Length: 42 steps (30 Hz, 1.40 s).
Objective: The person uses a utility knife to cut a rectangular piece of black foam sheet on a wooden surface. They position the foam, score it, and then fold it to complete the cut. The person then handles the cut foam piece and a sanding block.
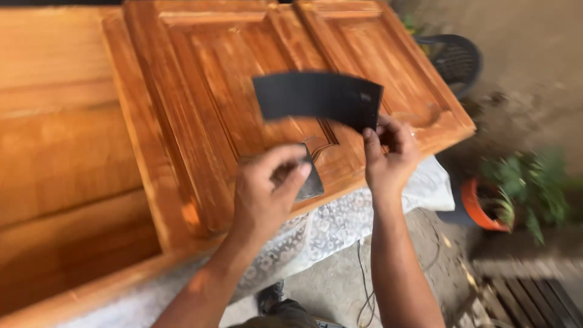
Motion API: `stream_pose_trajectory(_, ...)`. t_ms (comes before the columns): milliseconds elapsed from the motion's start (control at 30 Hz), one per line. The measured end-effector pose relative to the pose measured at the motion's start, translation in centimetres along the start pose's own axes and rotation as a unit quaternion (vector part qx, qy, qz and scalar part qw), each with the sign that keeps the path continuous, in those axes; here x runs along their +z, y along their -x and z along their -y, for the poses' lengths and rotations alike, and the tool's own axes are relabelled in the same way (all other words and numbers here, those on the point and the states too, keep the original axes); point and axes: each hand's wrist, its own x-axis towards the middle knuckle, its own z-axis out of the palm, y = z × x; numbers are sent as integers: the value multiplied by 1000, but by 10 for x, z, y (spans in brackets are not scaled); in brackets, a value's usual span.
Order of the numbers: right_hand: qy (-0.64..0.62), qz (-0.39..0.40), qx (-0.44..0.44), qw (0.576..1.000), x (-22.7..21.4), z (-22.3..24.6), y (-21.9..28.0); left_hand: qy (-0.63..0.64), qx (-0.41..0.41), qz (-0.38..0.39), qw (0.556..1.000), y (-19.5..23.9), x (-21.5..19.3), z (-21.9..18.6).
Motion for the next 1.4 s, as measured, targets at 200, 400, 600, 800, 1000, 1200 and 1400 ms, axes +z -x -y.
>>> stream_pose_trajectory(200,28,154,-284,946,0,45,28,190,-221,-136,947,7,8,13)
stream_pose_trajectory(400,111,319,-96,936,3,64,71,101,-243,-198,944,21,-19,57)
stream_pose_trajectory(600,146,329,16,933,14,46,61,130,-246,-116,954,29,-47,49)
stream_pose_trajectory(800,-306,302,109,896,4,52,72,231,-377,-94,892,47,-59,-59)
stream_pose_trajectory(1000,-394,430,-87,807,33,77,69,267,-405,-74,871,47,-61,-89)
stream_pose_trajectory(1200,-384,454,-104,798,38,71,66,268,-399,-108,870,55,-62,-17)
stream_pose_trajectory(1400,-379,443,-148,799,38,65,57,255,-338,-156,892,53,-51,32)
